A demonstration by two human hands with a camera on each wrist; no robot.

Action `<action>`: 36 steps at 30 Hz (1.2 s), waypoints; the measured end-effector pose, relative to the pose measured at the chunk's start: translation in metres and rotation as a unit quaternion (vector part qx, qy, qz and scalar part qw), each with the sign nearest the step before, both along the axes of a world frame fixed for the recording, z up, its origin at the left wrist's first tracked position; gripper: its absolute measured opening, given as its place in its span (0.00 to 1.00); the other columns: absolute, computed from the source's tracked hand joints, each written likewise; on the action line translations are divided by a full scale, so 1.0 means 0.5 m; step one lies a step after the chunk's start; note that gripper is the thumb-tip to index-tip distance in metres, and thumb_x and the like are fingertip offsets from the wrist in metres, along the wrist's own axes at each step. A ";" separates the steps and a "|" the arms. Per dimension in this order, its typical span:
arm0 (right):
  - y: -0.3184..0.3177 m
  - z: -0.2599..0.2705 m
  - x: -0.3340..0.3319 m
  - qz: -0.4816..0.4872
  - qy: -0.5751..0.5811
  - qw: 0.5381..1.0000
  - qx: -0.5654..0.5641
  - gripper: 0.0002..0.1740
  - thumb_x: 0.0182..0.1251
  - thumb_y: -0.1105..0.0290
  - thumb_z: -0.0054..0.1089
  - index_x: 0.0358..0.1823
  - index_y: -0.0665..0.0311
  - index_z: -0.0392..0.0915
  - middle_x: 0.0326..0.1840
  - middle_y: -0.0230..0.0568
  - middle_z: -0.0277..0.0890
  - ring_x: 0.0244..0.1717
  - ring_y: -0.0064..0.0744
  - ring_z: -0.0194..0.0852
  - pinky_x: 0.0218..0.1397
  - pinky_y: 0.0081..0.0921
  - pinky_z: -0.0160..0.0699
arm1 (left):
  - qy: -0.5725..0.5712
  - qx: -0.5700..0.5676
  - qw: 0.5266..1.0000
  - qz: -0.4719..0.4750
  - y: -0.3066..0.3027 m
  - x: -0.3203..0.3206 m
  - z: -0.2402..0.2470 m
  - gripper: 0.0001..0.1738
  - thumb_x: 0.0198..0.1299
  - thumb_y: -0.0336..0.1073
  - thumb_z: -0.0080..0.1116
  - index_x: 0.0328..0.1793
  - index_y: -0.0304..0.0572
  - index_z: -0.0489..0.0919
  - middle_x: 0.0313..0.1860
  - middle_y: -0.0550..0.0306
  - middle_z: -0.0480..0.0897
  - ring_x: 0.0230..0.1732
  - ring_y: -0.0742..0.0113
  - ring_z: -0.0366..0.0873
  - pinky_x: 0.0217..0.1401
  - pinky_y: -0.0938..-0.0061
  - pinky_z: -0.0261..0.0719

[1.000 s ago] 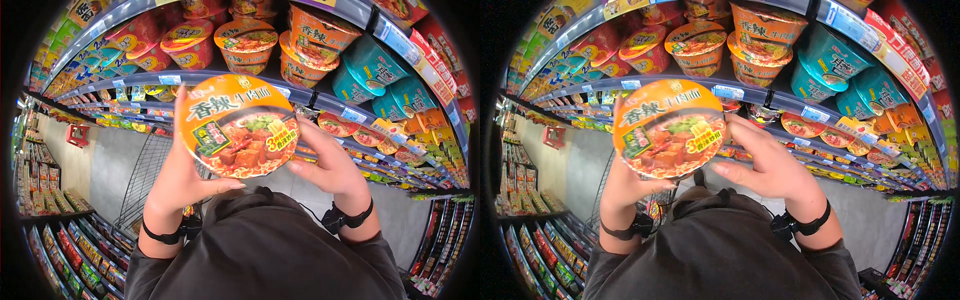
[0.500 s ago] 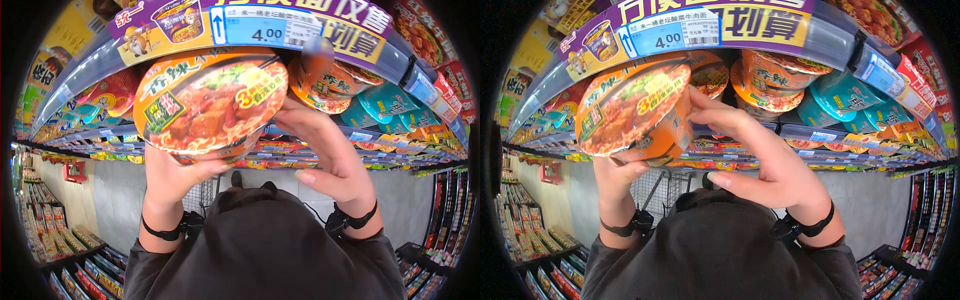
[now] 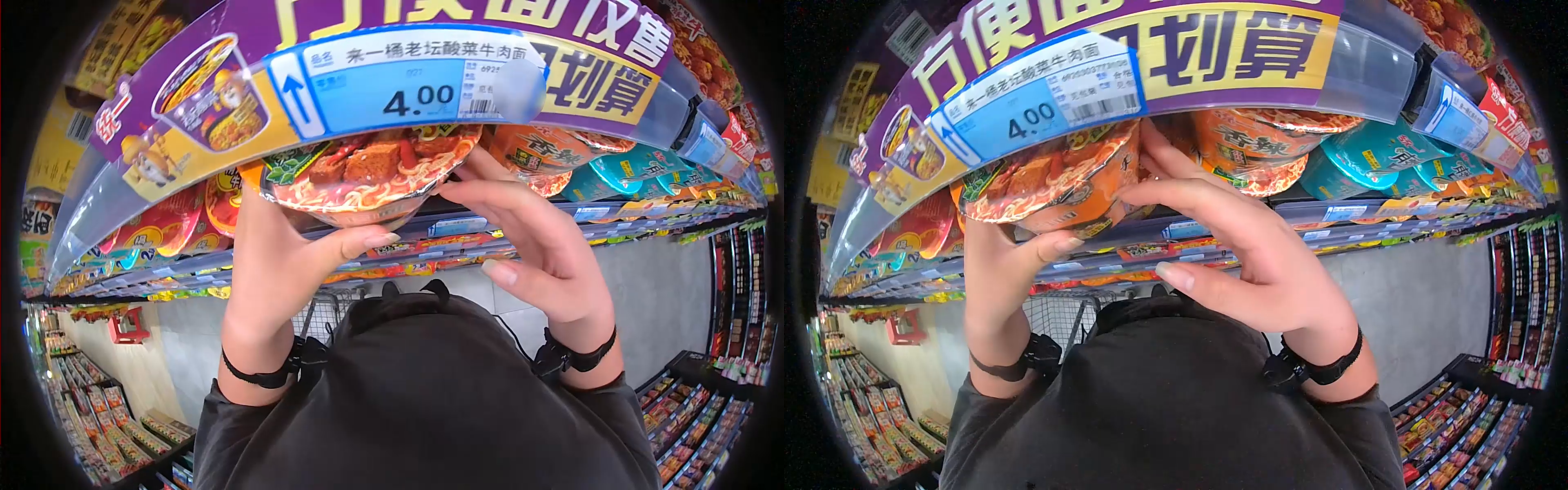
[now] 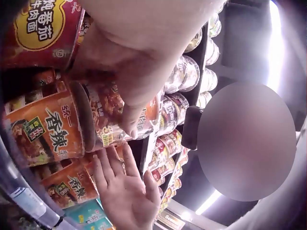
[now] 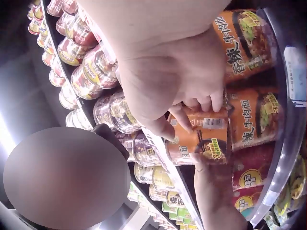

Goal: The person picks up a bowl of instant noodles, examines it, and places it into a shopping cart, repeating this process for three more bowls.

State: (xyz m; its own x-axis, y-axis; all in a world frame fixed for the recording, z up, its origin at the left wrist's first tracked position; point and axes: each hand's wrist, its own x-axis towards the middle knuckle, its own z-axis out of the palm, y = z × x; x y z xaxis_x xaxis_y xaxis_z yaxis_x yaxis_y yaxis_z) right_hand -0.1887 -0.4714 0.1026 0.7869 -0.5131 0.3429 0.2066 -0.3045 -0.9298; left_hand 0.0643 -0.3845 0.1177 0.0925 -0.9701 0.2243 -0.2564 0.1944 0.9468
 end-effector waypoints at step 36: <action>0.077 -0.102 -0.341 0.020 0.028 0.982 0.186 0.24 0.75 0.80 0.47 0.71 0.75 0.70 0.77 0.58 0.68 0.81 0.48 0.62 0.83 0.43 0.58 | -0.146 -0.252 0.896 0.336 0.107 -0.142 -0.127 0.44 0.69 0.22 0.56 0.87 0.37 0.48 0.78 0.36 0.66 0.78 0.47 0.67 0.82 0.56 0.61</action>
